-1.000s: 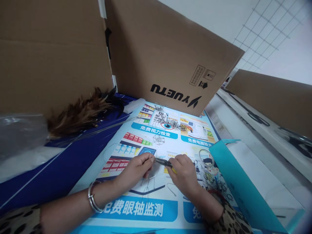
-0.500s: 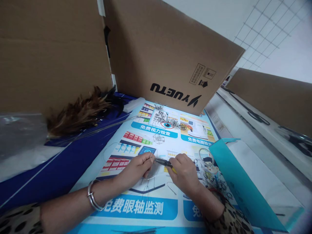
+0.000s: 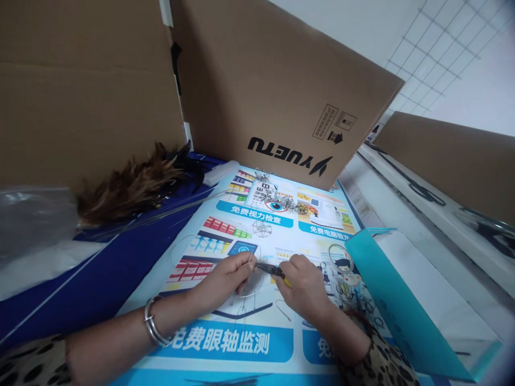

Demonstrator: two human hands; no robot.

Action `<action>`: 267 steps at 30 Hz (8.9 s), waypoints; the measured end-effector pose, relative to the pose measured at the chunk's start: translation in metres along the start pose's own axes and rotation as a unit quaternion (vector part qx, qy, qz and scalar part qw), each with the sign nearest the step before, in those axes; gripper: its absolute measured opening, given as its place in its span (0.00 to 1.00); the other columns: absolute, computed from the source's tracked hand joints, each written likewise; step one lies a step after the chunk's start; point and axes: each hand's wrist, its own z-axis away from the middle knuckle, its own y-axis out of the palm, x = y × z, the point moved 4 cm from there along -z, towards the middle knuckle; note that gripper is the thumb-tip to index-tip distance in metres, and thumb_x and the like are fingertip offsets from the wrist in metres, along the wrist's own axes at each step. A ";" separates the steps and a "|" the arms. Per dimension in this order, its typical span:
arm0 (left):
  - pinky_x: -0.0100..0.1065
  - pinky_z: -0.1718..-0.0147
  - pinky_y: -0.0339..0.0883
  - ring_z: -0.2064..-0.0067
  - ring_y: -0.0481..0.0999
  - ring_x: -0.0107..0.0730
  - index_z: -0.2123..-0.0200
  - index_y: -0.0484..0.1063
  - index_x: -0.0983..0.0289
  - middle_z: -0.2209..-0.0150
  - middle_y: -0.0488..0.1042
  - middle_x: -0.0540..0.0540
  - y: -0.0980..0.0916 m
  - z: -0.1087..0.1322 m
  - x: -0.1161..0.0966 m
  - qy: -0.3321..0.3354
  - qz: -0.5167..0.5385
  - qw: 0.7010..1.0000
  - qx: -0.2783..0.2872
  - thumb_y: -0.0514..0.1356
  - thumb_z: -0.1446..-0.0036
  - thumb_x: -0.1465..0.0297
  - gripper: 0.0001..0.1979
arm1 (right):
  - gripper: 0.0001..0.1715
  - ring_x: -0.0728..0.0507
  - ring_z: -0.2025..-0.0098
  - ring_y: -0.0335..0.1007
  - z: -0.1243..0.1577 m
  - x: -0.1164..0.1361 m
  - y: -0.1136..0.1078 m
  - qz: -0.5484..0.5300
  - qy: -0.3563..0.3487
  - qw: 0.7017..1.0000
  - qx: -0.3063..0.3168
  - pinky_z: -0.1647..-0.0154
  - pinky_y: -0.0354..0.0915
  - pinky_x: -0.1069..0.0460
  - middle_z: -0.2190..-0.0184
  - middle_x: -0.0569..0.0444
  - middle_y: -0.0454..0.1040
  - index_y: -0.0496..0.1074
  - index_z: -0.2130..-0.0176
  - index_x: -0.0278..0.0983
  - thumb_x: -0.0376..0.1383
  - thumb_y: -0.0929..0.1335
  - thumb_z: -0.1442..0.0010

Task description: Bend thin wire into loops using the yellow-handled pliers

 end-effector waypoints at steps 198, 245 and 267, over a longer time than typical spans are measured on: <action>0.27 0.76 0.55 0.80 0.61 0.23 0.71 0.65 0.64 0.83 0.65 0.46 0.008 0.004 -0.003 -0.028 0.158 0.987 0.010 0.55 0.43 0.63 0.10 | 0.08 0.45 0.64 0.61 0.005 -0.005 0.007 -0.106 0.007 0.994 0.014 0.64 0.58 0.52 0.68 0.51 0.65 0.66 0.67 0.37 0.38 0.62 0.41; 0.27 0.72 0.60 0.73 0.67 0.25 0.68 0.67 0.64 0.76 0.70 0.49 0.001 0.002 -0.003 -0.036 0.231 0.970 -0.064 0.55 0.42 0.63 0.09 | 0.08 0.44 0.62 0.62 0.002 -0.014 0.013 -0.176 0.032 0.984 -0.025 0.62 0.60 0.51 0.67 0.50 0.67 0.67 0.63 0.36 0.39 0.64 0.42; 0.27 0.73 0.67 0.75 0.67 0.23 0.69 0.68 0.66 0.75 0.66 0.49 0.015 0.008 0.000 -0.101 0.371 0.918 -0.095 0.58 0.44 0.70 0.05 | 0.24 0.42 0.62 0.62 0.001 0.003 0.011 -0.218 -0.024 0.972 -0.089 0.61 0.62 0.48 0.67 0.49 0.67 0.68 0.62 0.35 0.51 0.68 0.49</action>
